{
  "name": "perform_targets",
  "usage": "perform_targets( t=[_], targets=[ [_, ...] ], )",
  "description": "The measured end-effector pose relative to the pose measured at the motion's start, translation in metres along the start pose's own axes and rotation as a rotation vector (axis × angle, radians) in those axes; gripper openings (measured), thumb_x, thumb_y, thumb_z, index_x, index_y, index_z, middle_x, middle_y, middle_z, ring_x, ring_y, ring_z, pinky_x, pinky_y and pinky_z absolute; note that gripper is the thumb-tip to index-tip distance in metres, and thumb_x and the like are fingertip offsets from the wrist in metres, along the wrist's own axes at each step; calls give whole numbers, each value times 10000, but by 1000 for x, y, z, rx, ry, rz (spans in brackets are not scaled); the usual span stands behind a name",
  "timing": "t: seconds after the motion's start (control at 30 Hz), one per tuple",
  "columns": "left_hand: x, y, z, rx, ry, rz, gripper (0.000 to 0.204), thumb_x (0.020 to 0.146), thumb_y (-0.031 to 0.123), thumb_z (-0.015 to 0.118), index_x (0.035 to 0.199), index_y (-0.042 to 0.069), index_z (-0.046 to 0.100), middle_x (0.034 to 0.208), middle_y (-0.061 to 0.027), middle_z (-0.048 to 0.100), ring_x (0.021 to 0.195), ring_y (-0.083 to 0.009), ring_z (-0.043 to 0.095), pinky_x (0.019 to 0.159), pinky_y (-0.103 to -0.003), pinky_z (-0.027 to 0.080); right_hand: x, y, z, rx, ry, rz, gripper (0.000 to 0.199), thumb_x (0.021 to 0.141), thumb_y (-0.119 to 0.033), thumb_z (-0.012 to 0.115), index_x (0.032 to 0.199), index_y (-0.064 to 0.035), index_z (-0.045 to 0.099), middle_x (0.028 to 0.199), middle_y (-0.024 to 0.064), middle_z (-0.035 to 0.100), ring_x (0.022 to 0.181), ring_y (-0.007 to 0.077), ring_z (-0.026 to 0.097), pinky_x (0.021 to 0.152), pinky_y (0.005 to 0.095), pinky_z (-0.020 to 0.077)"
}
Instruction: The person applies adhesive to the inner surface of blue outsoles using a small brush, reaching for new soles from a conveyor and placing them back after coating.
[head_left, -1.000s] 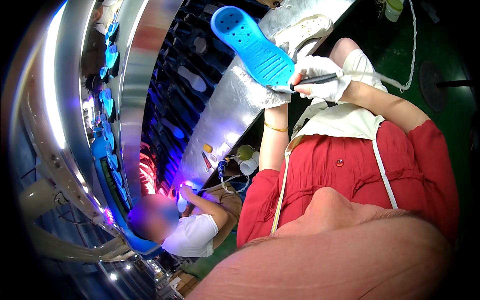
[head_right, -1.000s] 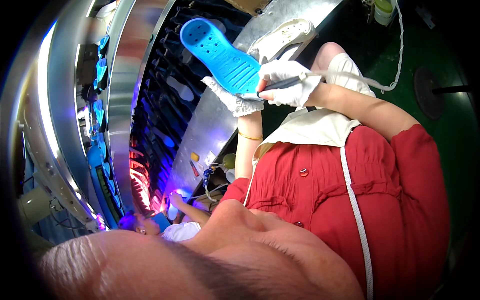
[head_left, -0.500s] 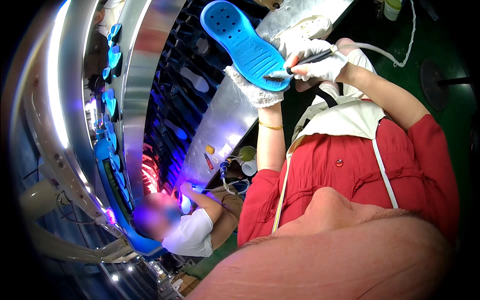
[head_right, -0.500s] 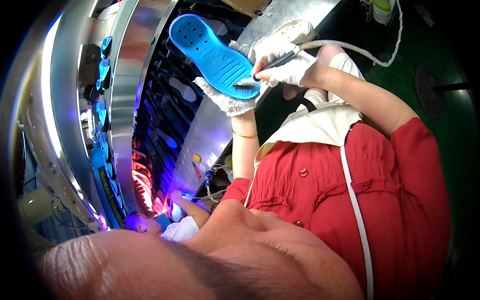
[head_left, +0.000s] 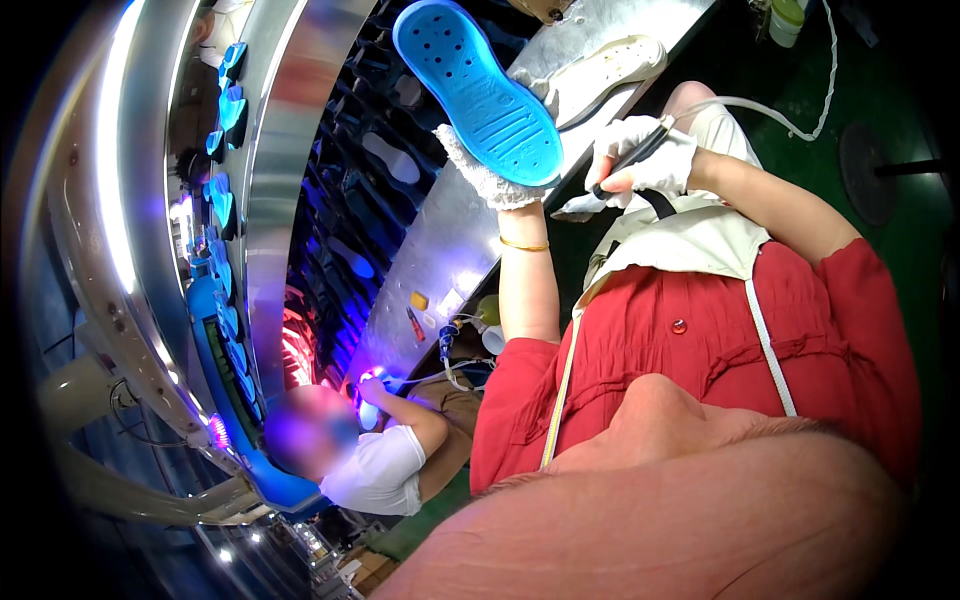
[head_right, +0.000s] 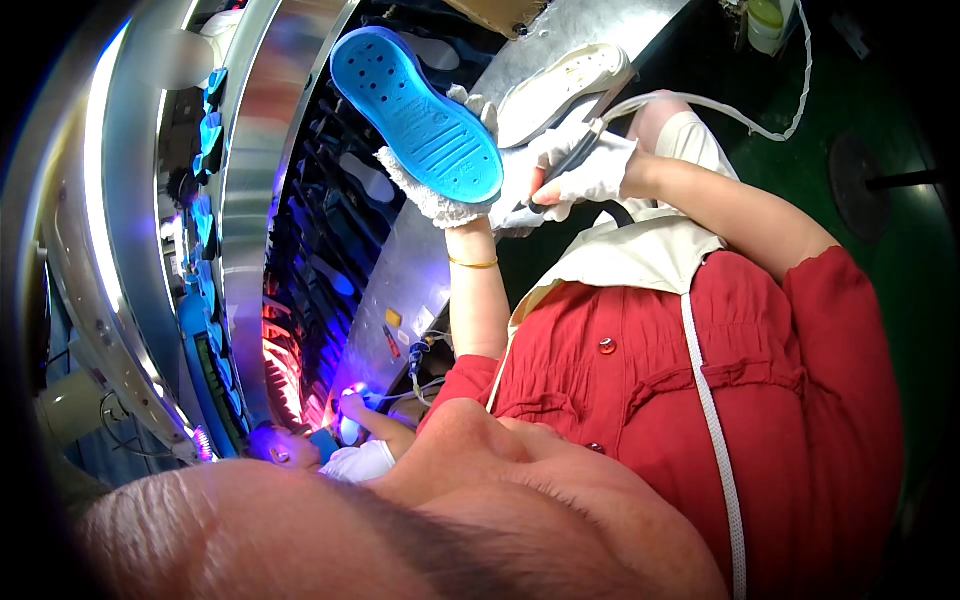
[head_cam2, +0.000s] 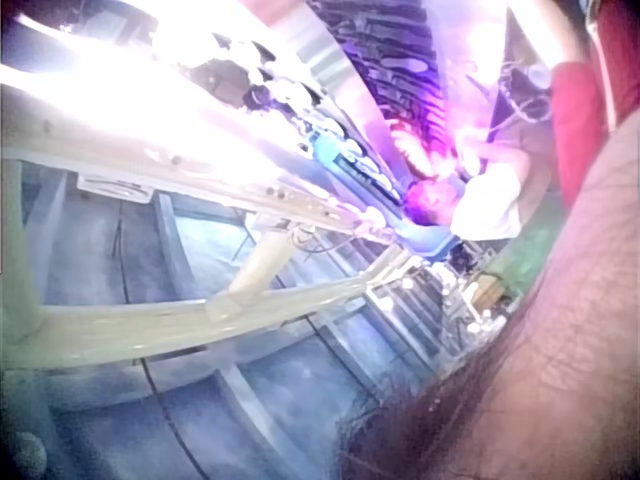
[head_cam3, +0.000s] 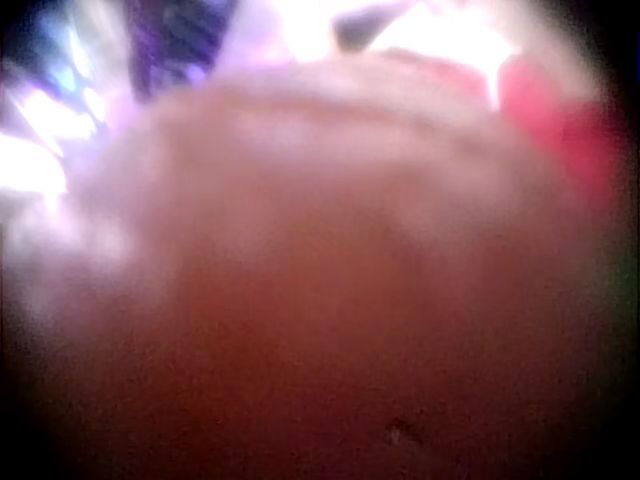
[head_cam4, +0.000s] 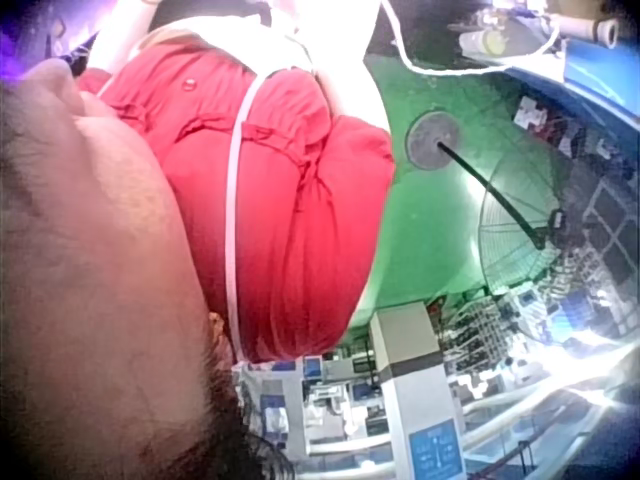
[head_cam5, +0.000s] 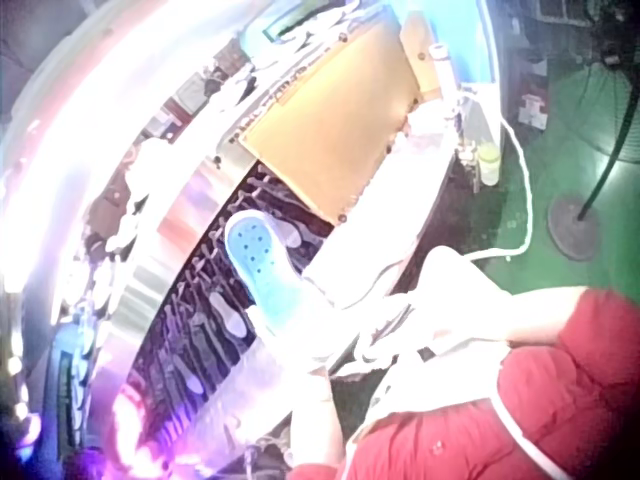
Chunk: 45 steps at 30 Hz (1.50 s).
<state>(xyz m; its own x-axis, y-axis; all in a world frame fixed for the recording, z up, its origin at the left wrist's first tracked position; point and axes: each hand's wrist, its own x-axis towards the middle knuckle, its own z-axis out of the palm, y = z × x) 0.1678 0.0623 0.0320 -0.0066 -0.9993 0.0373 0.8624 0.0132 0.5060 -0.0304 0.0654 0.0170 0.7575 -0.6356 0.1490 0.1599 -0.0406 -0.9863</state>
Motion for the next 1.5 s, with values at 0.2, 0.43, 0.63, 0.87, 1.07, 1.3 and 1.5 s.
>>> perform_targets(
  t=[0.2, 0.43, 0.63, 0.87, 1.07, 1.3, 1.5],
  targets=[
    [4, 7, 8, -18, -18, -96, 641, 884, 569, 393, 1272, 64, 467, 1207, -145, 554, 1038, -324, 570, 904, -452, 469, 13, -19, -9, -12, 143, -195, 134, 754, -58, 685, 862, -59, 606, 885, 64, 617, 802, 164, 598, 682, 284, 492],
    [21, 15, 6, 250, 115, -366, 603, 917, 489, 405, 1181, -44, 503, 1095, -191, 596, 936, -304, 613, 836, -399, 508, 27, -8, -12, -320, 16, -317, 196, 663, 95, 658, 807, -30, 609, 867, 93, 604, 820, 200, 594, 714, 320, 517],
    [32, 14, -11, 471, 159, -542, 457, 924, 401, 465, 1098, -10, 564, 1031, -150, 629, 850, -242, 634, 758, -342, 536, 35, -34, -29, -475, -126, -121, 167, 633, -14, 676, 785, -32, 611, 854, 74, 649, 827, 180, 623, 727, 300, 494],
    [36, 12, -5, 524, 130, -644, 451, 934, 346, 467, 1202, -12, 521, 1074, -132, 621, 883, -219, 630, 795, -318, 523, 44, -13, -44, -341, -11, 39, 118, 601, -24, 653, 717, -33, 639, 824, 72, 662, 778, 183, 624, 687, 292, 500],
    [39, 9, -16, 593, 186, -651, 524, 895, 455, 498, 1129, -11, 556, 999, -161, 639, 819, -264, 649, 743, -362, 548, 39, -33, -66, -292, -37, 258, 174, 574, 15, 674, 742, -31, 679, 805, 100, 665, 745, 194, 641, 647, 317, 516],
    [25, 1, -11, 193, 55, -366, 632, 897, 561, 384, 1220, 26, 483, 1102, -160, 593, 920, -284, 613, 810, -387, 515, 37, -22, -31, -439, 223, 1, 147, 757, -130, 680, 853, -27, 635, 807, 75, 637, 762, 147, 604, 712, 273, 485],
    [11, -27, -10, 89, 224, -231, 591, 896, 549, 359, 1184, 57, 515, 1059, -133, 612, 904, -289, 607, 827, -421, 498, 22, -43, -16, 48, 37, 325, 140, 758, -136, 703, 827, -24, 655, 754, 39, 627, 702, 93, 588, 624, 245, 490]
  ],
)
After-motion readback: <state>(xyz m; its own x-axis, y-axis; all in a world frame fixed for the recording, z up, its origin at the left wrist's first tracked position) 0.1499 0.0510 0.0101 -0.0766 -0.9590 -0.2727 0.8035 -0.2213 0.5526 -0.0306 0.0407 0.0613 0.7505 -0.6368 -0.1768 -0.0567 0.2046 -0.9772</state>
